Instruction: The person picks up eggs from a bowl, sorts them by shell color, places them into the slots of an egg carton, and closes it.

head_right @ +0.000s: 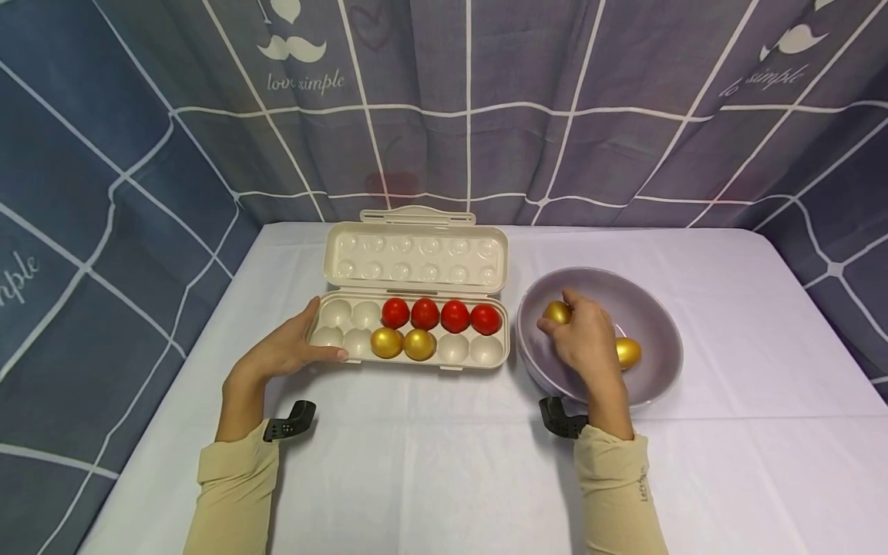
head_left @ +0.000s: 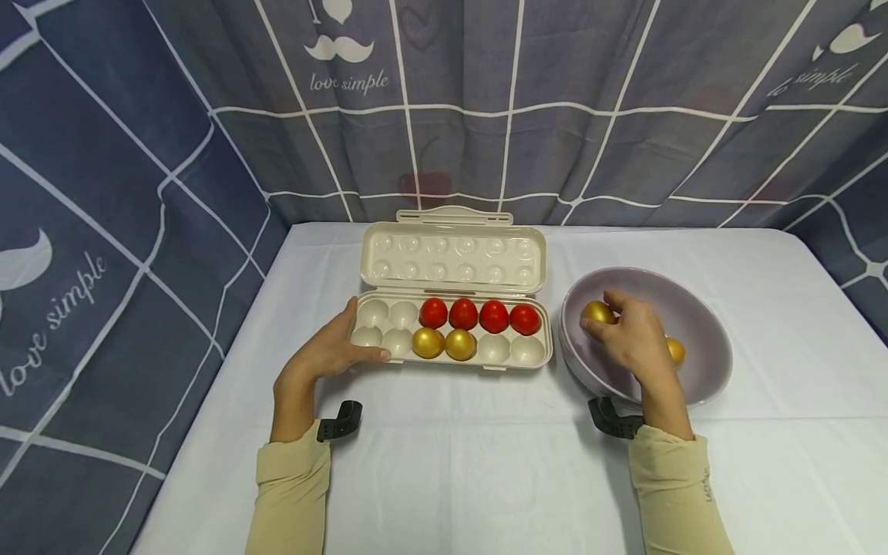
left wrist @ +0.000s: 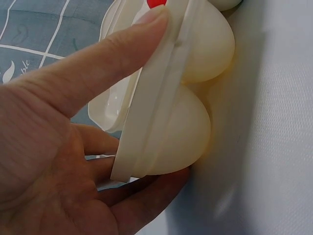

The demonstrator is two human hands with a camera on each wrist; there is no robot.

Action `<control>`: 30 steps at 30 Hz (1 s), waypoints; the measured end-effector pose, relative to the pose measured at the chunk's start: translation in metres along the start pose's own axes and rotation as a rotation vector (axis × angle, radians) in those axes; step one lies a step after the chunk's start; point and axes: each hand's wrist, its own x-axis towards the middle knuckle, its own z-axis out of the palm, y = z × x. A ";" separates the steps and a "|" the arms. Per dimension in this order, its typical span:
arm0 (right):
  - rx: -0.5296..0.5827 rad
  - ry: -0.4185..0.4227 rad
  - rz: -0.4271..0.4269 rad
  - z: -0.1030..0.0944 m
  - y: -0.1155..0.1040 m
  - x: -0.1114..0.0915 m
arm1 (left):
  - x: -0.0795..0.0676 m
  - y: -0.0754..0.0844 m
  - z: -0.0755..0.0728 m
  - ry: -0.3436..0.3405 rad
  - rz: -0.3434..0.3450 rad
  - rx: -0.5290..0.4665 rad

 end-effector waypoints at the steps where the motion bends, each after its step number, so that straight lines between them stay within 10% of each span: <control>1: -0.007 -0.011 -0.004 0.000 0.000 0.000 | 0.000 0.000 0.000 0.001 -0.001 0.003; 30: -0.130 -0.221 -0.130 0.015 -0.001 0.003 | 0.001 -0.001 0.002 -0.015 -0.026 0.036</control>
